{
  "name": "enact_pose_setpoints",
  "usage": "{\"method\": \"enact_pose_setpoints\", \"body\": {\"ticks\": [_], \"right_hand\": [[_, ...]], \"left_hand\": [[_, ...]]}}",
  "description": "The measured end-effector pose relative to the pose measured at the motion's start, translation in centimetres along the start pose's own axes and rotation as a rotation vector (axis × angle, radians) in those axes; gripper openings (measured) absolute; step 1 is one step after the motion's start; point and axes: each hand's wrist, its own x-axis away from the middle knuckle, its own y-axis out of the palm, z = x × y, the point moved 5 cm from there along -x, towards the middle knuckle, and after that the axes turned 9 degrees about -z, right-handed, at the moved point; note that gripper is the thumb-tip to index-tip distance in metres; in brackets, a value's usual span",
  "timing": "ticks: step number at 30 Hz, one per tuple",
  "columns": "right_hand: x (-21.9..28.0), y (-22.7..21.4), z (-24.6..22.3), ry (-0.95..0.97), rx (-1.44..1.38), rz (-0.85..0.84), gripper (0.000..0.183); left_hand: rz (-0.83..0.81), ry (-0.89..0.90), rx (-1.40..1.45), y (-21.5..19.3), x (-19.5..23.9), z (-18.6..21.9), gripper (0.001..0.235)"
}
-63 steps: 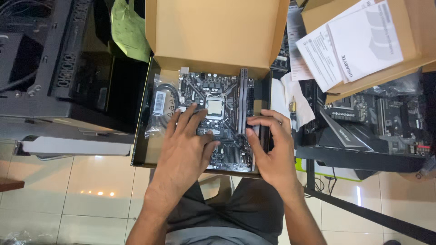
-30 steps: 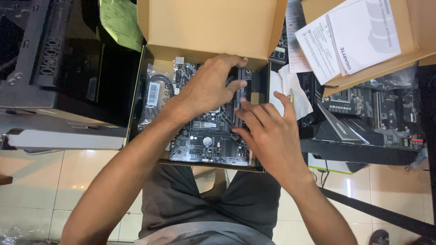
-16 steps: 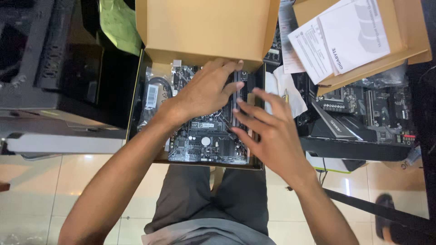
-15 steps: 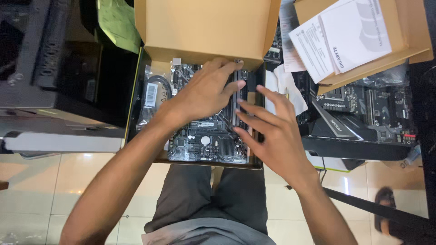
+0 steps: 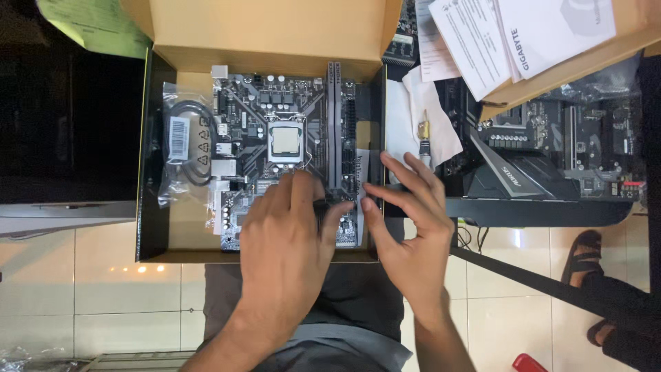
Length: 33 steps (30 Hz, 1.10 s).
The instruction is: The person handles a computer motherboard inside a cardboard box, using their hands to press down on components and adjust parts. They then pick up a small plastic bag containing accessories and examine it.
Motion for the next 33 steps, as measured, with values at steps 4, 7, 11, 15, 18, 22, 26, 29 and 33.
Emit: {"method": "enact_pose_setpoints", "body": {"ticks": [4, 7, 11, 15, 18, 22, 26, 29, 33], "right_hand": [[0.2, 0.3, 0.0, 0.007, -0.062, 0.035, 0.012], [0.5, 0.2, 0.0, 0.023, -0.053, 0.015, 0.013], [0.2, -0.1, 0.1, 0.028, -0.043, -0.025, 0.012], [0.2, -0.3, 0.4, 0.027, -0.014, -0.053, 0.012], [0.3, -0.3, 0.6, 0.049, -0.005, -0.044, 0.012], [0.3, -0.1, 0.5, 0.050, -0.024, -0.033, 0.013], [0.4, -0.1, 0.5, 0.052, 0.004, -0.044, 0.015], [0.5, 0.0, 0.6, 0.043, 0.013, -0.039, 0.015], [0.7, 0.0, 0.5, 0.074, 0.001, -0.043, 0.015]], "left_hand": [[-0.020, -0.150, -0.028, 1.8, 0.3, -0.5, 0.051], [0.030, -0.170, -0.046, 1.8, 0.8, 0.1, 0.046], [0.143, -0.103, -0.025, 1.2, 0.8, 0.9, 0.035], [0.207, -0.076, 0.004, 1.0, 0.8, 1.0, 0.034], [0.220, -0.072, -0.065, 0.8, 0.7, 1.1, 0.029], [0.240, -0.059, -0.248, 0.6, 0.9, 1.9, 0.030], [0.224, -0.058, -0.364, 1.0, 0.9, 2.7, 0.026], [0.182, -0.063, -0.461, 1.5, 0.9, 3.2, 0.029], [0.223, 0.004, -0.436, 1.0, 0.8, 3.4, 0.012]]}}
